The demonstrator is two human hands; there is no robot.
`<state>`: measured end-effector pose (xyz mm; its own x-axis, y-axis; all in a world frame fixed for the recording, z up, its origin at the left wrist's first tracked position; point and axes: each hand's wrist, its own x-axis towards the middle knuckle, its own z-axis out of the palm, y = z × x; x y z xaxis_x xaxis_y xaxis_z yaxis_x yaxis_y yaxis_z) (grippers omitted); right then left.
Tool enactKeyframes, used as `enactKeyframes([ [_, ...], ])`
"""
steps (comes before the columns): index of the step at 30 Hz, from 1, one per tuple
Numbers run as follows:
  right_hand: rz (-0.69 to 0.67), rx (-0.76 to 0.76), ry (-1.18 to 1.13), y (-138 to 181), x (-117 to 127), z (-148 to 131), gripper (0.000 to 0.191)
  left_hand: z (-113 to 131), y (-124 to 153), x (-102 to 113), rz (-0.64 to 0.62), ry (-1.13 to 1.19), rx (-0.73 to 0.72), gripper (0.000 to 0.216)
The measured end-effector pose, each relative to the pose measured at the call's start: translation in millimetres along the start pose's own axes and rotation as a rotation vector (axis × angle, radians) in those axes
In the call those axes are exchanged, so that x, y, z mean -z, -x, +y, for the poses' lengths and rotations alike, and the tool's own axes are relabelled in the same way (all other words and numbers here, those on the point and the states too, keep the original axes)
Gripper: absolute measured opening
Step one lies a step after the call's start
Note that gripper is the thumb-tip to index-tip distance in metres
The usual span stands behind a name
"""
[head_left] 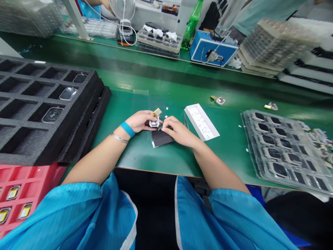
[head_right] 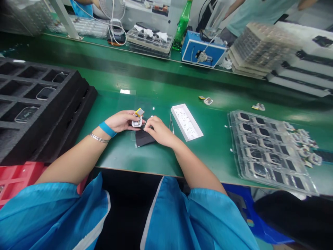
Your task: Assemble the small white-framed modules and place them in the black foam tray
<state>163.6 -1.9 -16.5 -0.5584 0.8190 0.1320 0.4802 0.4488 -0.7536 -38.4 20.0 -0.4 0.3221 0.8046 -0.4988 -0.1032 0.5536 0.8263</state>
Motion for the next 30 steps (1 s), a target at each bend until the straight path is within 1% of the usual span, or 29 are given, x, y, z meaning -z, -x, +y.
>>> enactKeyframes([
  [2, 0.075, 0.042, -0.088, 2, 5, -6, 0.01, 0, 1, -2, 0.007, -0.009, -0.013, 0.014],
  [4, 0.184, 0.055, -0.211, 2, 6, -10, 0.012, 0, 2, -5, 0.023, -0.029, -0.035, 0.013],
  [6, 0.271, 0.022, -0.343, 1, 2, -11, 0.016, 0, 4, -9, 0.054, -0.056, -0.063, 0.011],
  [8, 0.308, -0.046, -0.443, -1, -4, -10, 0.02, 0, 6, -13, 0.075, -0.082, -0.082, 0.01],
  [10, 0.3, -0.1, -0.494, -3, -8, -7, 0.025, 1, 9, -17, 0.07, -0.1, -0.086, 0.01],
  [12, 0.286, -0.12, -0.515, -4, -10, -5, 0.029, 1, 11, -20, 0.045, -0.112, -0.083, 0.013],
  [19, 0.314, -0.077, -0.441, -4, -12, -5, 0.025, -1, 14, -24, 0.032, -0.113, -0.078, 0.009],
  [25, 0.312, -0.069, -0.462, -6, -15, -5, 0.027, -2, 12, -23, 0.039, -0.095, -0.08, 0.007],
  [30, 0.315, -0.059, -0.366, -5, -15, -7, 0.024, -3, 11, -22, 0.025, -0.09, -0.084, 0.007],
])
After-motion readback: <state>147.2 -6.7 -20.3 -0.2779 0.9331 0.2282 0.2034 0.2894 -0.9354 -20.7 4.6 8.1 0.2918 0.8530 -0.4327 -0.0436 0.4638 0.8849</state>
